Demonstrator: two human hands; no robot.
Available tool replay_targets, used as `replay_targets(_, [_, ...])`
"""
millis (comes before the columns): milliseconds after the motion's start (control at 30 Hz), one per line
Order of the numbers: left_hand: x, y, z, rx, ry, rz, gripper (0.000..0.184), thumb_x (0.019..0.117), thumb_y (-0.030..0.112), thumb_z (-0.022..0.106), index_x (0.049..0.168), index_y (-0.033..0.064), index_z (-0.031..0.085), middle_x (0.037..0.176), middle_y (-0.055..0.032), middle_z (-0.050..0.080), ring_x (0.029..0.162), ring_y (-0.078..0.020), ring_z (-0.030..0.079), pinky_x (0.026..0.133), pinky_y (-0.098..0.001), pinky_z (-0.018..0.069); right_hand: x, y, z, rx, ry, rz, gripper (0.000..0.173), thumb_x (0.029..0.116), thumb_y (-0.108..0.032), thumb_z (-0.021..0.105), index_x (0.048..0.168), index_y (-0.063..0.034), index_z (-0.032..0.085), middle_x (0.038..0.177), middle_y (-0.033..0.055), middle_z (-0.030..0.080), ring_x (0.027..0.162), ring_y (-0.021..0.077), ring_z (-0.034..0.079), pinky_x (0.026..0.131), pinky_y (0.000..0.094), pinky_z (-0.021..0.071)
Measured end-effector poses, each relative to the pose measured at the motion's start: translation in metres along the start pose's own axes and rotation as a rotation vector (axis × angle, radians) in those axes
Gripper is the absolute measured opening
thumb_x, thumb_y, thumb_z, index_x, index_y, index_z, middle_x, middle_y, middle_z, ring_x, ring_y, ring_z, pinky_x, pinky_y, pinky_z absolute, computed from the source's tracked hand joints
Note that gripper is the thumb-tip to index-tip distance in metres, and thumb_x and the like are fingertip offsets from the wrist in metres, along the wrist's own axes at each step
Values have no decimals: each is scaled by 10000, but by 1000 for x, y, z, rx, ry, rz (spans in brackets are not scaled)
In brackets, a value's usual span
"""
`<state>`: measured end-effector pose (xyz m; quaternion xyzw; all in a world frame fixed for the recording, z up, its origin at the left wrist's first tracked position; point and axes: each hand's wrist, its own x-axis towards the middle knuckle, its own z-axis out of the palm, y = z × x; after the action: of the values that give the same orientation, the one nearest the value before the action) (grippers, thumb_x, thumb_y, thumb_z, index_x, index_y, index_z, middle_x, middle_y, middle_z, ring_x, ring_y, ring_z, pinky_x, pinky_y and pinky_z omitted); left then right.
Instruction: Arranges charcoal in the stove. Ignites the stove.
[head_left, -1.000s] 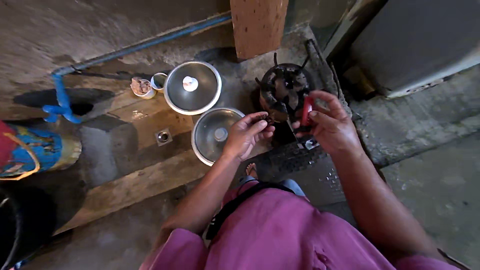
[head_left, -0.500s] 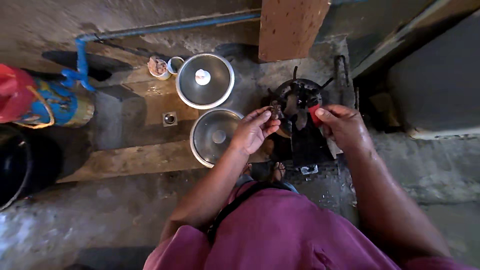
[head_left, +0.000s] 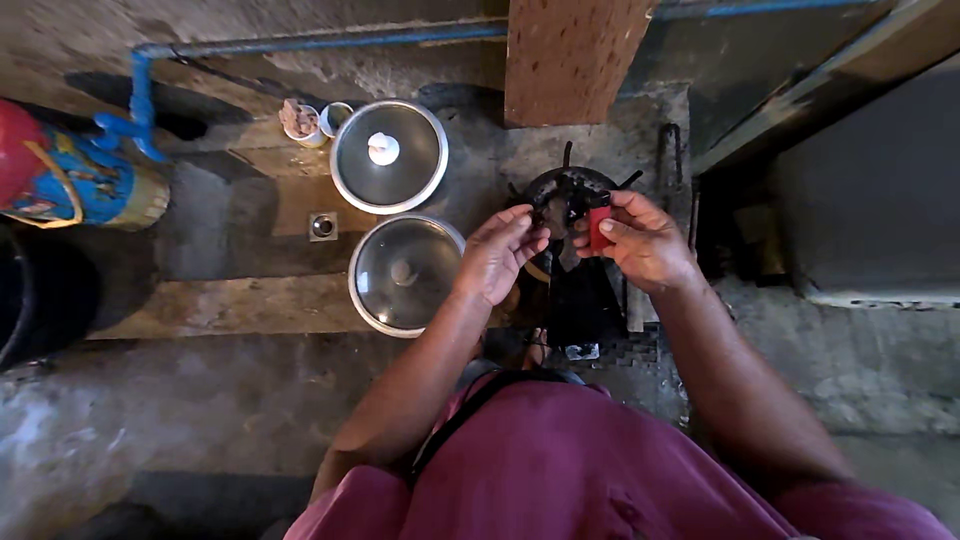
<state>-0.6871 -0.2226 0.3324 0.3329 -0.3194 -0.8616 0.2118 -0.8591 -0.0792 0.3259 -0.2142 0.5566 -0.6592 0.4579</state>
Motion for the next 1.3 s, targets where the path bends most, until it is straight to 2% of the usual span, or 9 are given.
replay_targets(167, [13, -17, 1, 46, -42, 105, 148, 985, -73, 556, 1067, 13, 645, 976, -110, 710, 878, -219, 725, 861, -395, 621, 3, 6, 2, -38, 65, 21, 325, 1095, -314, 403, 1189, -85, 613, 942, 40, 679, 798, 166, 694, 733, 378, 627])
replay_targets(267, [28, -27, -2, 226, -3, 167, 315, 923, -129, 610, 1216, -15, 590, 1054, -116, 675, 904, -215, 716, 862, -395, 624, 12, 17, 10, -73, 231, 126, 253, 1081, -288, 490, 1036, -93, 644, 811, 16, 669, 654, 116, 656, 599, 292, 592])
replay_targets(333, [43, -33, -6, 340, 45, 175, 404, 918, -107, 640, 1311, -45, 571, 1128, -146, 661, 918, -210, 713, 860, -374, 622, 21, 30, 12, -107, 346, 208, 238, 1065, -295, 533, 1055, -88, 649, 843, 36, 660, 651, 123, 630, 570, 288, 553])
replay_targets(467, [60, -38, -9, 417, 83, 133, 330, 939, -67, 649, 1267, -55, 611, 1162, -166, 664, 946, -208, 707, 900, -355, 603, 32, 51, 18, -161, 456, 301, 374, 1064, -419, 524, 1175, -86, 655, 911, 90, 638, 707, 174, 625, 619, 359, 553])
replay_targets(567, [58, -40, -4, 396, 39, 91, 360, 927, -70, 664, 1282, -56, 608, 1188, -176, 657, 994, -220, 700, 927, -363, 592, 34, 59, 22, -145, 485, 236, 293, 1065, -354, 547, 1031, -86, 659, 782, 30, 594, 590, 107, 553, 532, 282, 493])
replay_targets(833, [58, -42, 5, 147, -13, -5, 205, 1014, -28, 553, 1201, -49, 634, 1097, -115, 678, 947, -200, 696, 910, -361, 590, 34, 62, 25, -47, 554, 128, 246, 1056, -281, 530, 1012, -80, 667, 750, 13, 599, 554, 89, 540, 495, 266, 482])
replay_targets(1033, [59, -34, 10, -1, 14, -162, 252, 1026, -36, 510, 1267, -25, 584, 1089, -125, 676, 959, -210, 703, 907, -340, 589, 22, 50, 20, 1, 448, 332, 467, 1091, -506, 373, 1305, -125, 537, 886, 67, 626, 642, 177, 606, 548, 342, 533])
replay_targets(1167, [61, -28, 9, -9, 60, -276, 246, 1060, 68, 507, 1294, 58, 581, 1016, -112, 689, 853, -204, 716, 785, -339, 617, 11, 46, 16, -127, 395, 165, 385, 1050, -215, 566, 1379, -112, 396, 958, 73, 628, 602, 137, 594, 493, 287, 510])
replay_targets(1300, [62, -30, 9, 20, 51, -242, 258, 1034, 17, 534, 1284, 35, 592, 1045, -90, 651, 824, -167, 677, 783, -303, 598, 8, 44, 13, -189, 367, 121, 305, 1111, -251, 419, 1340, -78, 524, 898, 64, 630, 585, 131, 602, 474, 281, 525])
